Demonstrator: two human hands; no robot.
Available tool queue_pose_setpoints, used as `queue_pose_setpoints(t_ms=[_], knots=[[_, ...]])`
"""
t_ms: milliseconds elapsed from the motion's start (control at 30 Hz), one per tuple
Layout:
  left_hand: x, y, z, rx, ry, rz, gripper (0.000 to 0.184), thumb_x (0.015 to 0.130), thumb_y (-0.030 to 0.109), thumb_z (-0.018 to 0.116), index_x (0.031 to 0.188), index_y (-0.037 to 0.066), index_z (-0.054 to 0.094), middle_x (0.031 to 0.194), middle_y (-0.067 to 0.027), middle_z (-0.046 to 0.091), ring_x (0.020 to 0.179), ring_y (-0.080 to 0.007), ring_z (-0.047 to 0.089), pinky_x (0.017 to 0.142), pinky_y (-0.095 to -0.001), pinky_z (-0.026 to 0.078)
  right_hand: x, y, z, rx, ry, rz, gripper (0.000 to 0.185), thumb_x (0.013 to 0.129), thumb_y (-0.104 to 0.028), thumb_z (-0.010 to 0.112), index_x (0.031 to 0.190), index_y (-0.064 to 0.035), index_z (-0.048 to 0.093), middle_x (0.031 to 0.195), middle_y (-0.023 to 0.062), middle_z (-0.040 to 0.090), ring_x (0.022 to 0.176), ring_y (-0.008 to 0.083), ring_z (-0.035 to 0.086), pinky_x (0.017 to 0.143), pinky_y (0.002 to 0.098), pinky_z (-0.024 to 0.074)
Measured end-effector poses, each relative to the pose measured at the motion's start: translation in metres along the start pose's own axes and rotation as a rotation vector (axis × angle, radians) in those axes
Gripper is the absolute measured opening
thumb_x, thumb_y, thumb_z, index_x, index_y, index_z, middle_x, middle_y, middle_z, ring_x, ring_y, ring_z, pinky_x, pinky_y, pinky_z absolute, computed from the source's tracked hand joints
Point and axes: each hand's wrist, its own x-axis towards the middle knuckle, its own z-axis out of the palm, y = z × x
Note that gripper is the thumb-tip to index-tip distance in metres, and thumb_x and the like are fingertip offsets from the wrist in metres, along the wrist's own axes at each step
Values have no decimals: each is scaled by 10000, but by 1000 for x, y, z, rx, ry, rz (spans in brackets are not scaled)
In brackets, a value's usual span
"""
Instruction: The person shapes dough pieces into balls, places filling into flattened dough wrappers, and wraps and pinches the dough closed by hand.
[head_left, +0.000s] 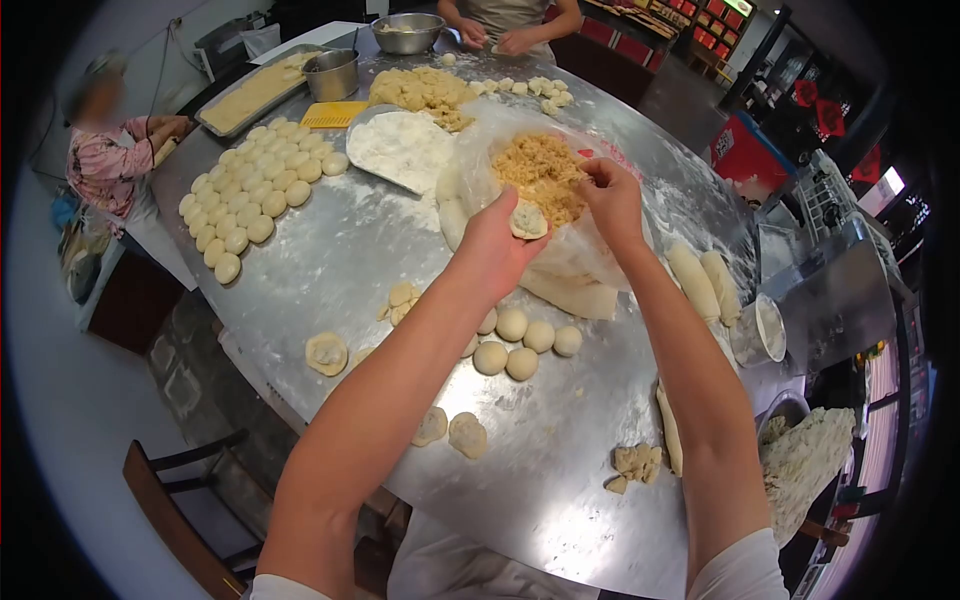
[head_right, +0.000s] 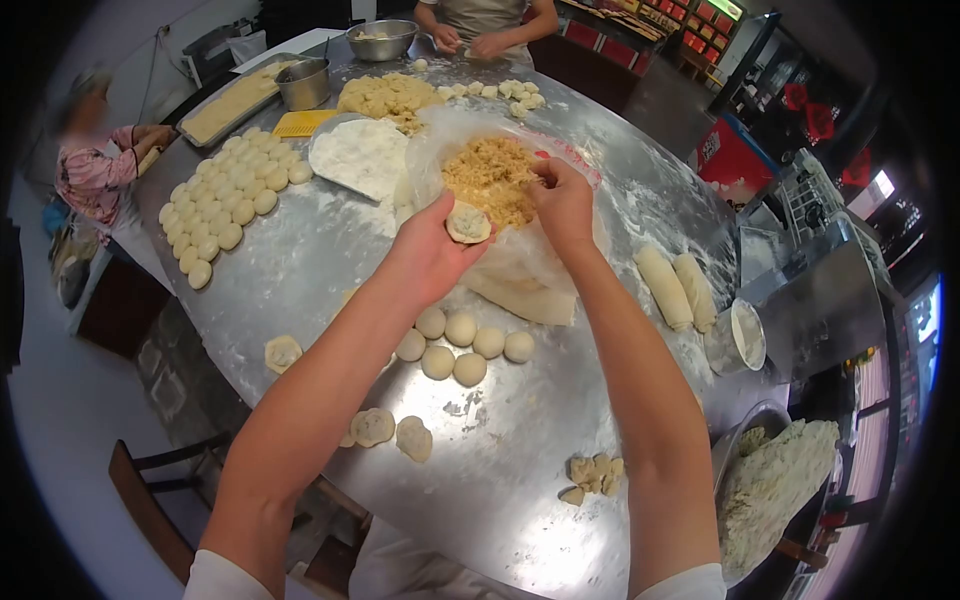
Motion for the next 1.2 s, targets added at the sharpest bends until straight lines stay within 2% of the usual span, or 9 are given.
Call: queue_pose_setpoints(t_ms=[133,233,333,433,500,633,933,1033,1200], knots=[[24,-9,-1,-89,-71,2,476,1145,283,334,1522,-9,321,1508,-161,450,1360,-279,500,1173,-444,426,-14,-30,-2,206,-87,17,202,847,-6,767,1036,35,708,880,29,702,773,84,632,706,253,515],[38,-14,2,-109,-33,-7,440,1143,266,340,1487,-7,360,1466,-161,474,1325,-271,525,1162,-438,439,-28,-50,2,229,-191,20,219,839,-9,757,1049,26,704,902,58,703,799,133,654,725,280,523],[48,-27,1,-127,90,-42,389,1136,226,360,1445,-8,396,1415,-162,499,1283,-271,549,1147,-443,455,-37,-45,11,-189,-193,-327,257,828,-13,746,1081,11,712,947,100,701,845,202,669,759,317,537],[50,-33,-10,-154,170,-63,348,1121,155,382,1423,-16,407,1381,-163,516,1250,-280,568,1130,-461,476,-40,-51,6,-103,-366,-77,277,827,-8,727,1104,-4,722,1026,144,706,913,251,680,804,352,551],[49,-30,-16,-211,241,-101,341,1107,106,394,1423,-19,410,1380,-165,522,1242,-289,575,1122,-475,486,-43,-49,3,-33,-336,-26,274,831,-2,724,1104,-3,727,1017,146,713,915,247,685,821,354,557],[46,-35,-24,-24,116,42,345,1087,65,406,1425,-6,413,1375,-168,527,1230,-303,583,1111,-475,500,-52,-38,6,68,-215,19,253,843,1,710,1095,-12,732,990,153,727,911,254,701,839,361,563],[48,-44,-19,111,109,74,400,1041,36,527,1429,31,432,1376,-142,539,1253,-250,574,1086,-428,503,-60,-23,17,23,-88,-43,110,870,6,709,975,38,717,919,133,731,820,206,700,730,322,558],[46,-42,-24,115,124,50,416,1039,16,527,1440,44,418,1373,-147,538,1259,-250,573,1066,-418,517,-56,-28,10,154,-152,127,105,857,-2,722,957,28,714,860,108,715,779,168,677,717,312,551],[34,-30,-24,18,48,73,491,1034,-18,521,1485,56,341,1379,-171,537,1282,-293,567,1077,-446,513,-43,-23,6,287,107,120,116,850,1,724,964,18,711,878,90,716,786,150,667,738,311,554]])
